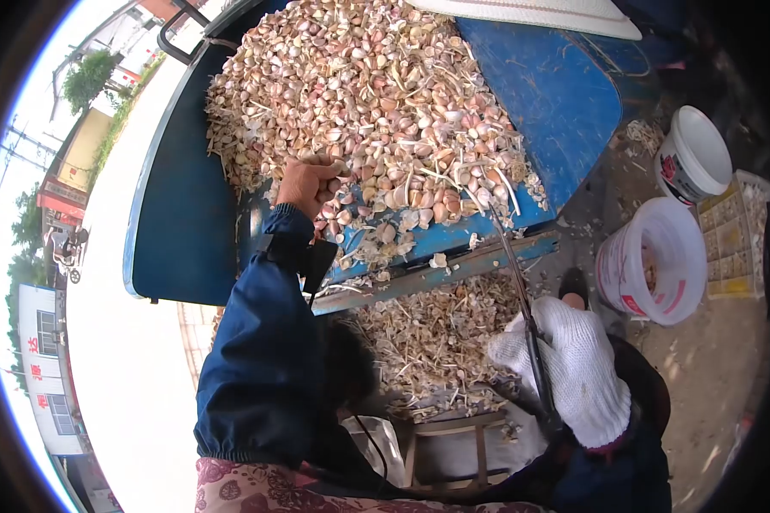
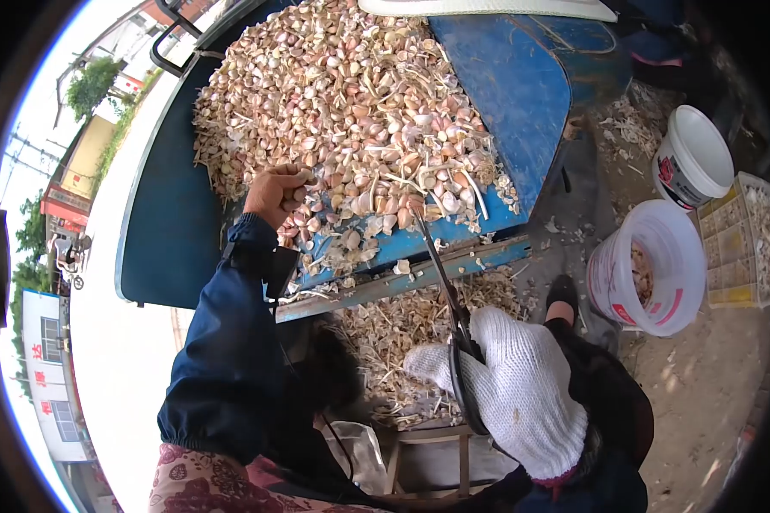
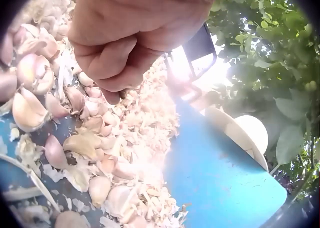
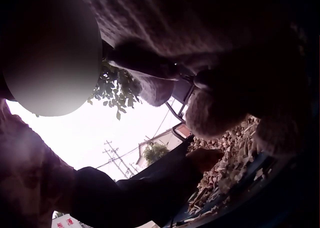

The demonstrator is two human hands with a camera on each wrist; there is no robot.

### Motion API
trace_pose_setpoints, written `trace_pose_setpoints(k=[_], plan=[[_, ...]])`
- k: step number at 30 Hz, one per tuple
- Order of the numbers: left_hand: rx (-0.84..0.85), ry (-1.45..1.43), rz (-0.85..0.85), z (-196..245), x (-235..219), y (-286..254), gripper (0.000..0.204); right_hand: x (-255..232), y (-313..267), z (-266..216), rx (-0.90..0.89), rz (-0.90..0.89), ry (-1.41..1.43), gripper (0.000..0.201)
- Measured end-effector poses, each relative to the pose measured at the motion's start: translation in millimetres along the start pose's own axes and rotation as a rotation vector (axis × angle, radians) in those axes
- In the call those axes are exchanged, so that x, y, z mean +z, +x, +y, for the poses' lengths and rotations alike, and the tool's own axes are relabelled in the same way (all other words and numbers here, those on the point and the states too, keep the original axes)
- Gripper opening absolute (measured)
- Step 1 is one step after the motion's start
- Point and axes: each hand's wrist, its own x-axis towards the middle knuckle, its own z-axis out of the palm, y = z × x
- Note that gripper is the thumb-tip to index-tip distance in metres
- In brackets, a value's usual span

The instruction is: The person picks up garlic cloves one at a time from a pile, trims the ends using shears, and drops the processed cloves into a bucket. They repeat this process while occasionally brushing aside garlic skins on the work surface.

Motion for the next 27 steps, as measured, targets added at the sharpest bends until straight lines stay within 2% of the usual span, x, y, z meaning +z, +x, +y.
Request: trace_pose_setpoints(k=[2, 3, 6, 10, 12, 13, 14, 16, 17, 18, 19, 20, 21, 22, 23, 24, 26, 27], plan=[[-0.015, -0.19, -0.113, 2.1, 2.7, -21.2, 0.011, -1.1, -1.5, -4.1, -0.127, 0.045, -0.221, 0.043], [-0.043, -0.255, -0.148, 4.7, 5.1, -29.2, 0.015, -1.7, -2.4, -3.2, -0.13, 0.049, -0.222, 0.043], [-0.008, -0.391, -0.225, 12.9, 20.6, -56.0, 0.016, -3.2, -2.4, 6.0, -0.049, 0.033, -0.13, 0.047], [0.058, -0.512, -0.197, 20.8, 57.0, -90.0, 0.02, -9.8, -4.2, 24.0, 0.066, 0.019, -0.041, 0.053], [0.195, -0.466, -0.182, 37.1, 108.7, -125.7, 0.011, -18.2, -9.2, 5.5, 0.346, -0.079, 0.212, 0.033], [0.247, -0.433, -0.219, 45.9, 140.4, -143.9, 0.008, -20.3, -13.0, 2.4, 0.297, -0.059, 0.241, 0.037], [0.297, -0.332, -0.206, 56.3, 179.8, -167.4, 0.011, -18.8, -10.5, 20.4, 0.346, -0.064, 0.277, 0.04], [0.383, -0.207, -0.343, 52.9, 253.3, -187.8, 0.014, -23.8, -13.6, 20.1, 0.255, -0.016, 0.115, 0.035], [0.519, -0.054, -0.365, 39.6, 287.9, -187.4, 0.019, -31.2, -9.0, 69.7, -0.381, 0.037, -0.548, 0.03], [0.853, 0.197, -0.306, 29.6, 312.3, -180.8, 0.023, -30.8, -11.1, 86.7, -0.525, 0.24, -0.612, 0.031], [1.127, 0.308, -0.121, 27.7, 323.8, -176.6, 0.02, -40.0, -11.2, 81.9, -0.504, 0.243, -0.692, 0.032], [1.123, 0.312, -0.118, 20.7, 320.5, -169.3, 0.02, -50.5, -11.0, 76.3, -0.481, 0.248, -0.768, 0.032], [0.928, 0.215, -0.261, 22.2, 307.4, -167.6, 0.019, -54.6, -14.3, 56.3, -0.481, 0.246, -0.76, 0.032], [0.729, 0.123, -0.399, 23.1, 291.5, -166.2, 0.018, -55.0, -18.9, 34.1, -0.097, 0.267, -0.067, 0.032], [0.538, 0.083, -0.412, 29.9, 267.3, -173.9, 0.016, -52.7, -21.8, 19.4, 0.292, 0.255, 0.623, 0.037], [0.348, 0.04, -0.419, 35.4, 239.3, -182.6, 0.014, -50.2, -22.2, 16.8, 0.294, 0.252, 0.633, 0.037], [0.235, -0.003, -0.285, 18.4, 185.6, -171.9, 0.01, -47.1, -20.8, 12.0, 0.315, 0.267, 0.656, 0.048], [0.203, 0.033, -0.151, 7.8, 159.6, -165.0, 0.009, -47.2, -23.3, 0.7, 0.373, 0.207, 0.682, 0.042]])
